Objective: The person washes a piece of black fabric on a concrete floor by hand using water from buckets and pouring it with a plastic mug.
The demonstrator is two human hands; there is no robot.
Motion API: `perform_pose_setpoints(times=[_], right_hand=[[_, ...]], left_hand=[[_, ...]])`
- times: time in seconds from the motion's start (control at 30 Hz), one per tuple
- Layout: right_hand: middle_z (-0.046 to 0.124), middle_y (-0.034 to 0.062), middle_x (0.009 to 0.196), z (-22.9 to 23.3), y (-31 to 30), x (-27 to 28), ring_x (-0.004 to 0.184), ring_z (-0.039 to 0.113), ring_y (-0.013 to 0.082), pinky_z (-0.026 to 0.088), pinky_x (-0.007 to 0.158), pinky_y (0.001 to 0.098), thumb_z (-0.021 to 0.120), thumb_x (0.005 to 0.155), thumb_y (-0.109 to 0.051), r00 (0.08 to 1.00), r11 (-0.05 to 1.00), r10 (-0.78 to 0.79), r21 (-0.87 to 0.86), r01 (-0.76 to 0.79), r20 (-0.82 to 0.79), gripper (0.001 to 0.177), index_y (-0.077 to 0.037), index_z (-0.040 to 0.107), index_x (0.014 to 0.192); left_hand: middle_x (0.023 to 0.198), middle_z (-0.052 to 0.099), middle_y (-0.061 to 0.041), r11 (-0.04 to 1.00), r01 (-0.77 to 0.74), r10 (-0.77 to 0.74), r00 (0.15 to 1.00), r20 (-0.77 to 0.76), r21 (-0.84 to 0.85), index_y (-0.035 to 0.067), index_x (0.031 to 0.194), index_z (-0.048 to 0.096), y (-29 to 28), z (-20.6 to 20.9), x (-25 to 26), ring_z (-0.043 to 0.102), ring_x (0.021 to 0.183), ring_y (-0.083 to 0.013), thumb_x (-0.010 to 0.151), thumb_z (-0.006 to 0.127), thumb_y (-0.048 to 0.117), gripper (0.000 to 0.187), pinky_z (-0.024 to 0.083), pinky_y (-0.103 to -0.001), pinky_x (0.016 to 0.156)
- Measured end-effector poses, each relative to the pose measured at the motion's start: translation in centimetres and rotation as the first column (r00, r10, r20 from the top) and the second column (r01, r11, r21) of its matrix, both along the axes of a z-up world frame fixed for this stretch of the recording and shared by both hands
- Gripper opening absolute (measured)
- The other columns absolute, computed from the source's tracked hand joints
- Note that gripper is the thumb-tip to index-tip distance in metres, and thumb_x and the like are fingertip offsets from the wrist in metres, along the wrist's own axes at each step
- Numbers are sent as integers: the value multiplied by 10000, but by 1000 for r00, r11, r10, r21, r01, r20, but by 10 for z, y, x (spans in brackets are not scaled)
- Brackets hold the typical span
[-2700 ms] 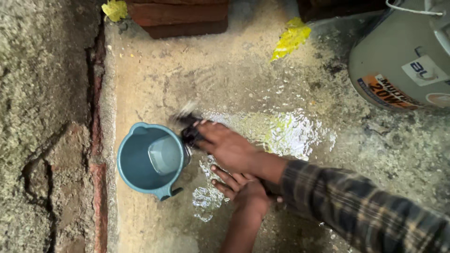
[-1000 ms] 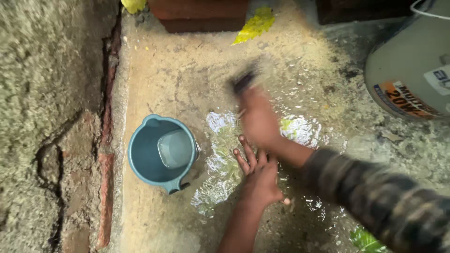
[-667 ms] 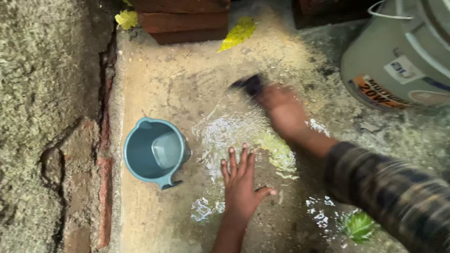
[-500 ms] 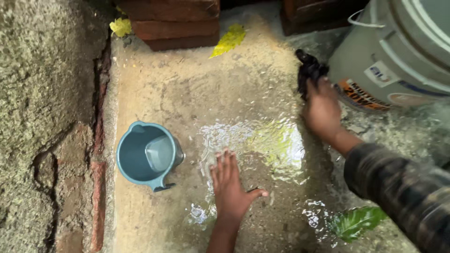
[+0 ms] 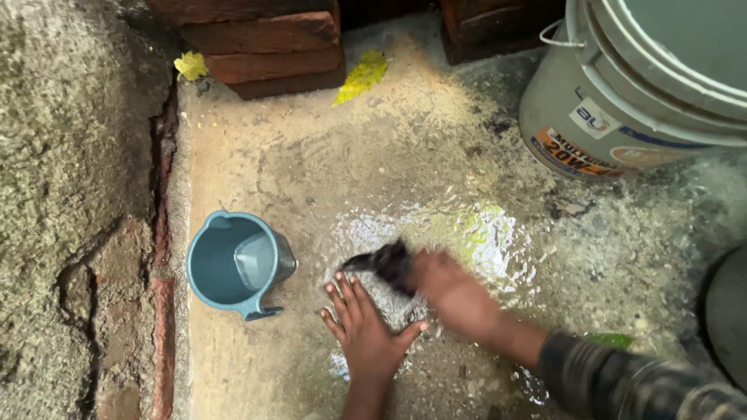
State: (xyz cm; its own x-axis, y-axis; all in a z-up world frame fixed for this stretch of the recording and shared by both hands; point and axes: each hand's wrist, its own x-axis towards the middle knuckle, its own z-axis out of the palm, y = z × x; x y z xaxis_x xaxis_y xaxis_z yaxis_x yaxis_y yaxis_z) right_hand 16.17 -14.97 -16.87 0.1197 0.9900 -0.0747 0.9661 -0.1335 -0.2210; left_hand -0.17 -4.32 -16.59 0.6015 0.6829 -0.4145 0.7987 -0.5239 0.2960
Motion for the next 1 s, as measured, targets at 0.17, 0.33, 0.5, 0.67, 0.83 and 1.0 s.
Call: perform_pose_setpoints(times=[0.17, 0.33, 0.5, 0.67, 0.83, 1.0], right_hand=[[596, 320, 1239, 23, 1, 104, 1105, 593, 457, 488, 969, 526, 546, 784, 85, 731, 708, -676, 195, 679, -92, 549, -11, 623, 1319], [650, 244, 1135, 8, 35, 96, 1029, 613, 405, 494, 921, 515, 531, 797, 146, 780, 652, -571, 434, 621, -258, 486, 6, 624, 1253], [594, 213, 1297, 6, 74, -3, 1150, 583, 367, 484, 975, 469, 473, 807, 186, 919, 935, -275, 145, 324, -284, 735, -64, 494, 1498], [472, 226, 1508, 18, 64, -32, 1427, 398, 408, 289, 1148, 619, 631, 629, 35, 979, 995, -17, 88, 36, -202, 865, -136, 500, 1467], [538, 44, 1454, 11, 27, 46, 1411, 430, 264, 258, 1196, 638, 540, 783, 59, 949, 950, -303, -104, 294, -84, 738, -257, 542, 1450], [549, 248, 1395, 4, 26, 132, 1299, 469, 447, 369, 1044, 637, 575, 712, -36, 792, 832, -544, 300, 467, 275, 641, -25, 589, 1352]], left_hand=[[1656, -137, -259, 998, 3, -8, 998, -68, -61, -78, 1544, 0, 2, 14, 7, -199, 1528, -409, 612, 762, 842, 1515, -123, -637, 1176], [1670, -163, -255, 996, 22, -36, 986, -162, -85, -79, 1553, -41, 3, 17, 13, -211, 1536, -401, 600, 746, 863, 1553, -128, -635, 1177], [1677, -152, -236, 995, -5, -11, 988, -153, -104, -66, 1548, -62, 3, 14, 9, -213, 1545, -391, 590, 759, 863, 1567, -132, -622, 1195], [1668, -148, -278, 994, 110, -103, 974, -201, 26, -86, 1577, -71, 2, 6, 7, -217, 1524, -417, 635, 791, 780, 1543, -136, -619, 1159], [1674, -165, -252, 996, 16, -34, 978, -205, -90, -67, 1557, -56, 4, 24, 15, -215, 1537, -398, 607, 728, 870, 1548, -109, -624, 1193], [1654, -165, -333, 986, 92, -128, 950, -283, -136, -100, 1564, -45, 19, 36, 24, -190, 1520, -481, 666, 702, 880, 1524, -63, -659, 1175]])
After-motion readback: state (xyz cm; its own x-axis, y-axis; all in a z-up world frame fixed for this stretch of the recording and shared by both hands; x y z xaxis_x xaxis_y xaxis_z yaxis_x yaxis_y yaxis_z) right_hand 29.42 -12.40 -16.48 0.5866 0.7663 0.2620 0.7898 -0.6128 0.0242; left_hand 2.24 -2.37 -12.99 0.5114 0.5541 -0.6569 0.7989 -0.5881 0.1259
